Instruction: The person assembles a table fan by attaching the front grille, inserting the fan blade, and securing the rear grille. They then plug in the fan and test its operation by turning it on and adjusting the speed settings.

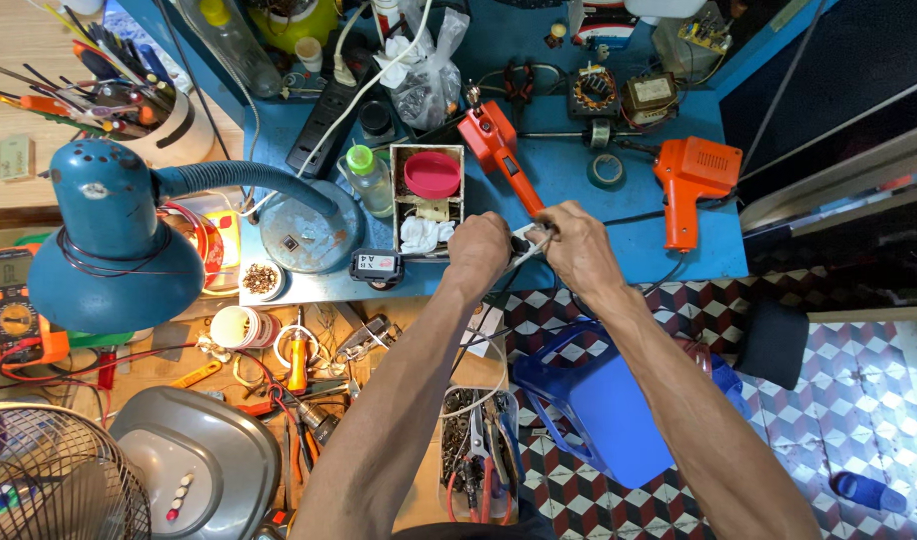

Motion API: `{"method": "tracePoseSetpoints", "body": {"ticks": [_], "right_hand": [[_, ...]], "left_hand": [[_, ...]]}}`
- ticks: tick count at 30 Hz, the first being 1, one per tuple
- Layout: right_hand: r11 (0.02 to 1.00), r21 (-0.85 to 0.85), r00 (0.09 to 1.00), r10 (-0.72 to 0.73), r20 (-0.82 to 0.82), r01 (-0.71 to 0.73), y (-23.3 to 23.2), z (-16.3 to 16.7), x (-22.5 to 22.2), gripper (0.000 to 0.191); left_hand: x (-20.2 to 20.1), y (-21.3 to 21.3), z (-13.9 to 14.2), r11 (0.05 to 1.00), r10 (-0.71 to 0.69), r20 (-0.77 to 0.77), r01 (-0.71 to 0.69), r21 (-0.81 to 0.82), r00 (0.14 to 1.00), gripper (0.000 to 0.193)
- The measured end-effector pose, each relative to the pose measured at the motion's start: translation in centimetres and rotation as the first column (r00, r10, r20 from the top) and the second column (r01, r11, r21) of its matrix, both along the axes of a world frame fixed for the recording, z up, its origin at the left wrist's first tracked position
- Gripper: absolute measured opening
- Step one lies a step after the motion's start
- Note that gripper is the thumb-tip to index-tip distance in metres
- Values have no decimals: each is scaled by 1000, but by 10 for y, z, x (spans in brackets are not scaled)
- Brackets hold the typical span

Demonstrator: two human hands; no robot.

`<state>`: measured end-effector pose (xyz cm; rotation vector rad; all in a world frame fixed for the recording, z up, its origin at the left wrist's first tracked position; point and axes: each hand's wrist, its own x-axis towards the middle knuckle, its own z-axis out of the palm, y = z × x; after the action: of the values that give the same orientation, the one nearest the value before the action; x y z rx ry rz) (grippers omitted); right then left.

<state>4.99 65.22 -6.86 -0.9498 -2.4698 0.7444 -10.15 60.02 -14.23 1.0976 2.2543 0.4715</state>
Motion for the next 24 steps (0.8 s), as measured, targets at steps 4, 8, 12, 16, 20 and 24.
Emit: {"method": "tracePoseSetpoints", "body": {"ticks": [4, 8, 12, 16, 20, 24], "right_hand": [[994, 12, 988, -108, 113, 107, -6, 4, 2, 20], [995, 99, 980, -45, 192, 27, 3, -2, -6, 21], [997, 82, 974, -20, 226, 1, 11, -17, -9, 16], [999, 47, 981, -20, 194, 11, 12, -32, -16, 12], [988, 153, 955, -60, 292, 15, 7, -41, -21, 15], [996, 78, 972, -59, 227, 42, 4, -35, -21, 14]], "left_hand": [[-1, 0, 0, 999, -22, -41, 23, 29, 999, 22], [-9, -12, 17, 971, -106, 6, 102, 216, 994, 29], [-28, -56, 51, 890, -73, 225, -38, 455, 972, 37], [-22, -128, 75, 741, 153, 578, -480, 469, 802, 38], [11, -178, 71, 689, 286, 512, -545, 477, 810, 37], [49, -208, 58, 769, 347, 591, -581, 266, 729, 35]]}}
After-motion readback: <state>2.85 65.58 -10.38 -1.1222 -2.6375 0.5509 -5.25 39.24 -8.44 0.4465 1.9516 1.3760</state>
